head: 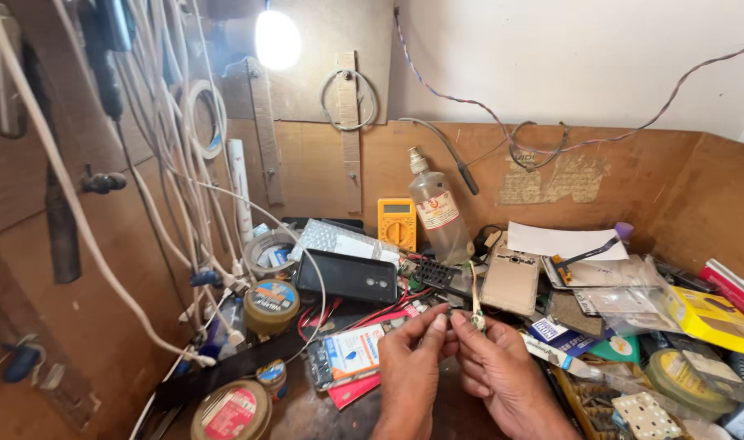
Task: The person disassembles a smartphone, removes the battery, and uses a small tool to clean or adjust internal components. They then reassemble the phone by reconnecting cables and securing the back cover.
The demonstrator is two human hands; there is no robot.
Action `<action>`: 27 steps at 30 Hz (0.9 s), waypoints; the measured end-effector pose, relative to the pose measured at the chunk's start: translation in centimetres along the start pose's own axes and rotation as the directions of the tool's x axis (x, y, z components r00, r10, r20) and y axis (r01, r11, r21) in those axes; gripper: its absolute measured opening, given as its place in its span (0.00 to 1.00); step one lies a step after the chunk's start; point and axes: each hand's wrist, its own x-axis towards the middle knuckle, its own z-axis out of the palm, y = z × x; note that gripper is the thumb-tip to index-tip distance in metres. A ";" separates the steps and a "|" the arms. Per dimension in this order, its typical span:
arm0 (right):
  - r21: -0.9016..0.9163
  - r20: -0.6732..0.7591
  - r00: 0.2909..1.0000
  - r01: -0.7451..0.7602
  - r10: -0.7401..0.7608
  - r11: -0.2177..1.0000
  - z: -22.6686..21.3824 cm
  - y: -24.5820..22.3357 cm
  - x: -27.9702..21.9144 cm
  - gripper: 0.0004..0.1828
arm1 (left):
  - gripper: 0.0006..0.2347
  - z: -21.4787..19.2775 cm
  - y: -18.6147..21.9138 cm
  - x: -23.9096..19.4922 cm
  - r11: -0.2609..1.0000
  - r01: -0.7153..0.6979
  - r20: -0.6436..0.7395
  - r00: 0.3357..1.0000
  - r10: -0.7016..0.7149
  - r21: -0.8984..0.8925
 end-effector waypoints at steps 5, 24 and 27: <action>0.047 -0.020 0.997 -0.067 0.068 0.997 -0.3 0.0 0.6 0.13 | 0.11 0.2 -1.9 1.2 0.995 -0.032 -0.034 0.999 0.029 -0.094; -0.908 0.223 0.655 0.410 -0.722 0.091 2.5 0.6 -1.5 0.20 | 0.10 -0.3 -1.1 3.4 0.991 -0.115 -0.039 0.993 0.112 -0.072; -0.997 -0.018 0.829 0.029 -0.560 0.076 2.8 0.0 -1.2 0.24 | 0.10 -0.9 -1.1 3.7 0.999 -0.047 -0.022 0.999 0.047 -0.005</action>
